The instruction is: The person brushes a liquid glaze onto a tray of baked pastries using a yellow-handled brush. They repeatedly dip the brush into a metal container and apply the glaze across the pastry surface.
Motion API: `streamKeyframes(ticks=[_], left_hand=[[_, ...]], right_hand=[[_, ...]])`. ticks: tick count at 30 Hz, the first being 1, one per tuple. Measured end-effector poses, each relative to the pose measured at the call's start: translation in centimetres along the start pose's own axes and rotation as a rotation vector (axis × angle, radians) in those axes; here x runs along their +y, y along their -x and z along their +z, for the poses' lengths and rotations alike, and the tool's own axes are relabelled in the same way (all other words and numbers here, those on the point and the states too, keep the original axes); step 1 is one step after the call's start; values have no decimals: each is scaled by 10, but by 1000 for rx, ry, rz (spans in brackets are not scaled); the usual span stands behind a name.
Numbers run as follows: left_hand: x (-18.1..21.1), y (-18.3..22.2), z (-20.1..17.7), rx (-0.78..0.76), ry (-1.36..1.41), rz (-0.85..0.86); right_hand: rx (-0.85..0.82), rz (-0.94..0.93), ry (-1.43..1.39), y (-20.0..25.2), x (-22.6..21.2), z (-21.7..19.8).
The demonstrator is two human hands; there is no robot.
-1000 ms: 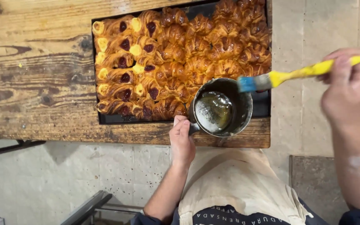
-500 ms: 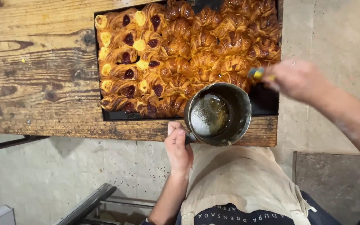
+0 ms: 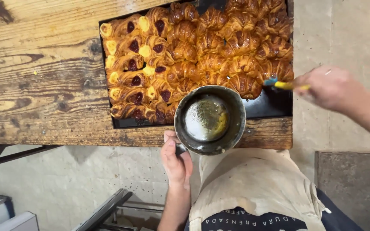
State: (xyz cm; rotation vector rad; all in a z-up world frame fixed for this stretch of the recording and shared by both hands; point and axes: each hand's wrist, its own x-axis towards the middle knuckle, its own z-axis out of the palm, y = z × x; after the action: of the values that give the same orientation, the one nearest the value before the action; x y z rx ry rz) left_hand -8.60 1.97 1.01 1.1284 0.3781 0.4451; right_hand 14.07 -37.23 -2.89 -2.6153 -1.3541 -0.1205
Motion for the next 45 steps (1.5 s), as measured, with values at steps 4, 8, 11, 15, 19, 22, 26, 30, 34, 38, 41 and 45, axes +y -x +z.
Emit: streamKeyframes(ticks=[4,8,11,15,19,22,26,30,34,38,41,45], left_hand=[[12,-5,2,-9,35,-31],[14,-12,3,-33,4,-3],[13,-15,4,-22,55,-34],[11,-19,8,-28,61,-45],[7,-24,12,-36,100,-55],[2,-28,14,-63,107,-77],[-6,-33,21,-44,51,-67],[-34,-37,17,-82,31,-92],[-54,-45,27,-45,78,-203],[-63,-53,51,-23,30,-235],[-60,-51,67,-78,-125,-181],[-66,-54,78,-81,-214,-180]], right_hand=[[-114,421,254,11,24,-14],[-298,469,394,2,7,-18],[305,-165,40,16,-9,-4],[-259,484,169,44,17,13],[81,451,299,43,20,17],[227,16,-119,36,-16,23],[281,222,-27,76,-29,32],[483,530,-205,70,-50,-15],[660,581,-404,28,-104,-89],[483,409,-568,-27,-93,-60],[157,400,-349,-70,-97,-51],[201,303,-407,-89,-99,-60]])
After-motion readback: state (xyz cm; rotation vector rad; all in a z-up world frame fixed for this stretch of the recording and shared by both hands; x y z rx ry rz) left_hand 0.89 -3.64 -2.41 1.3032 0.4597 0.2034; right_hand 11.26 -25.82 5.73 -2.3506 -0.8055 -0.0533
